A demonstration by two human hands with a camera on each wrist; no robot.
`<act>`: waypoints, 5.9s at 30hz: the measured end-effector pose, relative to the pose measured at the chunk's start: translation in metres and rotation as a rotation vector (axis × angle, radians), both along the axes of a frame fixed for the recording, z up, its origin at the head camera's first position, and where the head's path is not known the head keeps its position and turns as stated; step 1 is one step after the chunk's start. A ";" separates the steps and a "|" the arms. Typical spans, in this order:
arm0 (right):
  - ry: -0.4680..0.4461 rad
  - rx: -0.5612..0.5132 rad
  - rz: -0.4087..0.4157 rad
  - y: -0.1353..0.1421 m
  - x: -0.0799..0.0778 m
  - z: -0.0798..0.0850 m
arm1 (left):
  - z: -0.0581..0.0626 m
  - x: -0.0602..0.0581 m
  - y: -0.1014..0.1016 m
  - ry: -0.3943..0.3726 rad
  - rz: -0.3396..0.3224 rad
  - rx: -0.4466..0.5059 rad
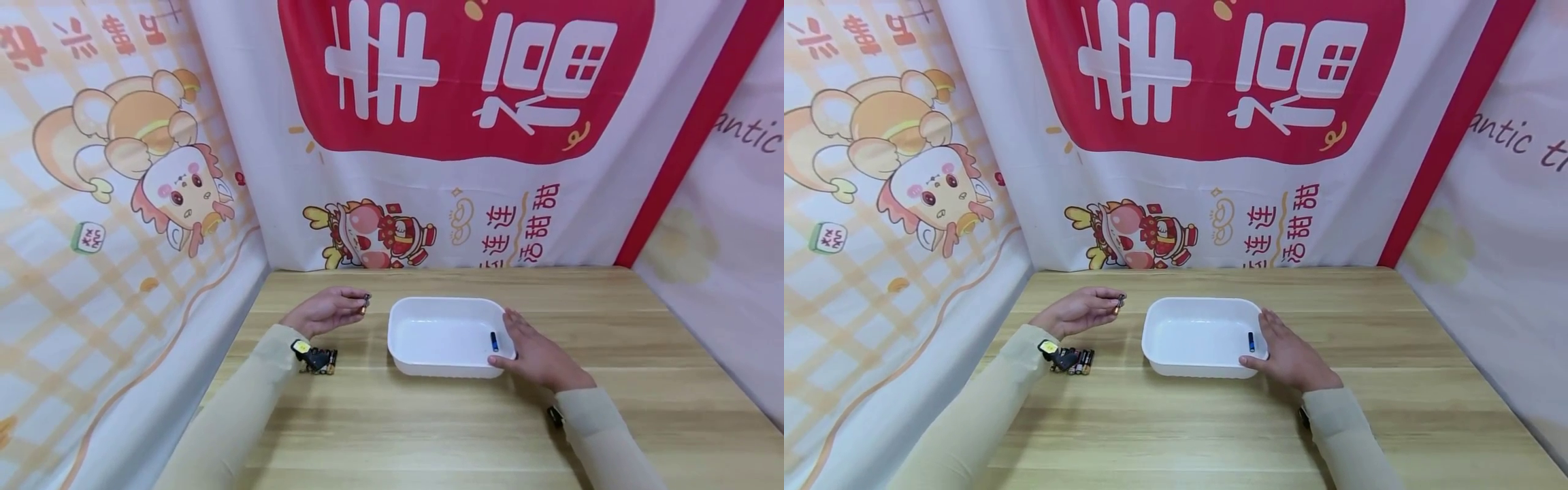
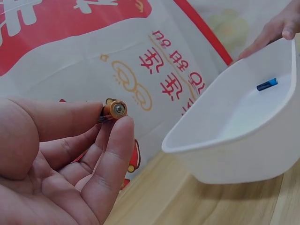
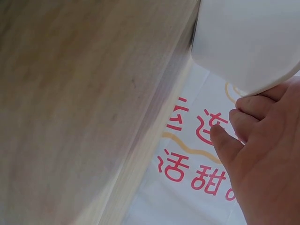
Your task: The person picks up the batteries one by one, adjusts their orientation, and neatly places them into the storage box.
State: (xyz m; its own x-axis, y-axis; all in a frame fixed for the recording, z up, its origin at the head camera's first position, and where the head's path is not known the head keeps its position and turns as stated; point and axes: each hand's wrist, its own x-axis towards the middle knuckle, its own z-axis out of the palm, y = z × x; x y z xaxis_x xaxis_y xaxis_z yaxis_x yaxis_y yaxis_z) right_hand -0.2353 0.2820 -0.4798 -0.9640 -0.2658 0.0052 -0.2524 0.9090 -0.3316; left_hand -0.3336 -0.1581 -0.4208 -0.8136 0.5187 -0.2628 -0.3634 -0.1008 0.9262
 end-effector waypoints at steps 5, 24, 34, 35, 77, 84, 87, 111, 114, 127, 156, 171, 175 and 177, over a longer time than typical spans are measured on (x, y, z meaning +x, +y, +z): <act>-0.008 -0.011 -0.006 0.002 0.001 -0.001 | 0.003 -0.001 0.015 0.010 -0.025 0.005; -0.008 -0.020 -0.024 0.003 -0.001 -0.003 | -0.002 0.000 0.050 0.010 -0.059 -0.009; -0.006 -0.022 -0.014 0.003 -0.002 -0.005 | 0.001 0.000 0.076 0.013 -0.085 -0.013; -0.005 -0.025 -0.012 0.003 -0.002 -0.005 | 0.002 0.000 0.078 0.018 -0.092 -0.016; 0.012 -0.016 -0.009 0.003 -0.001 -0.002 | -0.008 -0.014 0.160 -0.063 -0.164 -0.030; 0.028 -0.022 0.000 0.003 0.000 0.001 | -0.013 -0.018 0.177 -0.073 -0.183 -0.010; 0.015 -0.024 -0.006 0.003 0.000 0.001 | -0.015 -0.017 0.183 -0.096 -0.172 -0.017; 0.018 -0.024 0.002 0.006 -0.002 -0.002 | -0.034 -0.015 0.234 -0.092 -0.168 -0.162; 0.016 -0.029 -0.002 0.007 -0.002 -0.003 | -0.036 -0.015 0.237 -0.090 -0.164 -0.191; 0.019 -0.047 0.017 0.009 -0.003 -0.001 | -0.053 -0.016 0.252 -0.064 -0.194 -0.264; 0.067 -0.046 0.042 0.012 -0.003 -0.005 | -0.060 0.002 0.283 0.013 -0.085 -0.458; 0.063 -0.043 0.034 0.010 -0.001 -0.004 | -0.058 0.009 0.289 0.045 -0.026 -0.546; 0.055 -0.042 0.029 0.010 -0.002 -0.003 | -0.058 0.008 0.288 0.044 -0.029 -0.536; 0.054 -0.044 0.030 0.010 -0.001 -0.003 | -0.057 0.009 0.287 0.051 -0.036 -0.534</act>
